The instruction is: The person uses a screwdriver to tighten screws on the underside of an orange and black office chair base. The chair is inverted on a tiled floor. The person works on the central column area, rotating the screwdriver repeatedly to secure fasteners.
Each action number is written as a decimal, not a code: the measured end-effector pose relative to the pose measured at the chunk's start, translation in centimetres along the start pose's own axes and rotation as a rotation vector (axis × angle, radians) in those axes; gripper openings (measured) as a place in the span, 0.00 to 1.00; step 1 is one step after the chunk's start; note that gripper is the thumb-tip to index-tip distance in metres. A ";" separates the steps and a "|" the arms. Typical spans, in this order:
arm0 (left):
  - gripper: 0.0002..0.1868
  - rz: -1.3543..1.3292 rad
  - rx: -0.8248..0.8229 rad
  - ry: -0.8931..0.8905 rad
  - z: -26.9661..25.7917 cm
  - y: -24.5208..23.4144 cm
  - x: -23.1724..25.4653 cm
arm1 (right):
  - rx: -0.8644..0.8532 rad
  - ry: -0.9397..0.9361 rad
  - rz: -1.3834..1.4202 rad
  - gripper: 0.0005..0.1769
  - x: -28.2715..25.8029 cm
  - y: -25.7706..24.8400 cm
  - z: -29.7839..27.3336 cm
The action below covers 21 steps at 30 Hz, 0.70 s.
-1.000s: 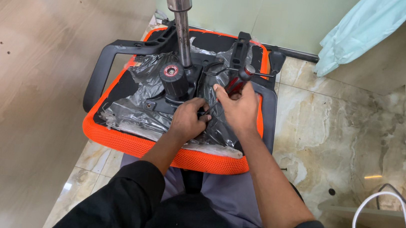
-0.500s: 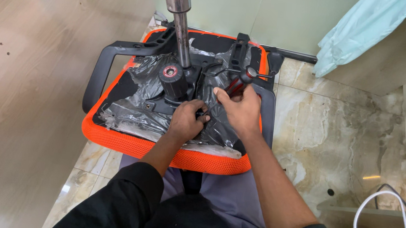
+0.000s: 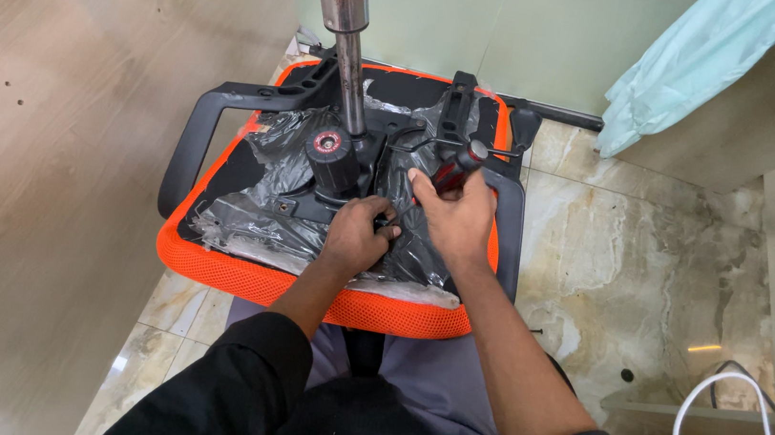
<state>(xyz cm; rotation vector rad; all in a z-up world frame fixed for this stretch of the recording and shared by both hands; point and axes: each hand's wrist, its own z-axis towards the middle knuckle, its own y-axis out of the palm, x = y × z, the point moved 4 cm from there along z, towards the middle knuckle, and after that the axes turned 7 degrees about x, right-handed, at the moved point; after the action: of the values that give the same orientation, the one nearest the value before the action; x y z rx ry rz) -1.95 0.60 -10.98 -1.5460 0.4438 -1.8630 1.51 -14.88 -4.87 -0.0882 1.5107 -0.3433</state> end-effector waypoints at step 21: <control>0.12 0.000 0.001 0.004 0.0 -0.2 0.3 | -0.353 0.157 0.584 0.20 0.3 -0.9 1.0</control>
<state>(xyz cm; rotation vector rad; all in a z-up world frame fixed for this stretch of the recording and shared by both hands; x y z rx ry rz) -2.03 0.49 -10.64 -1.5418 0.4446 -1.8670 2.37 -15.93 -4.85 0.1047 1.6627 0.3935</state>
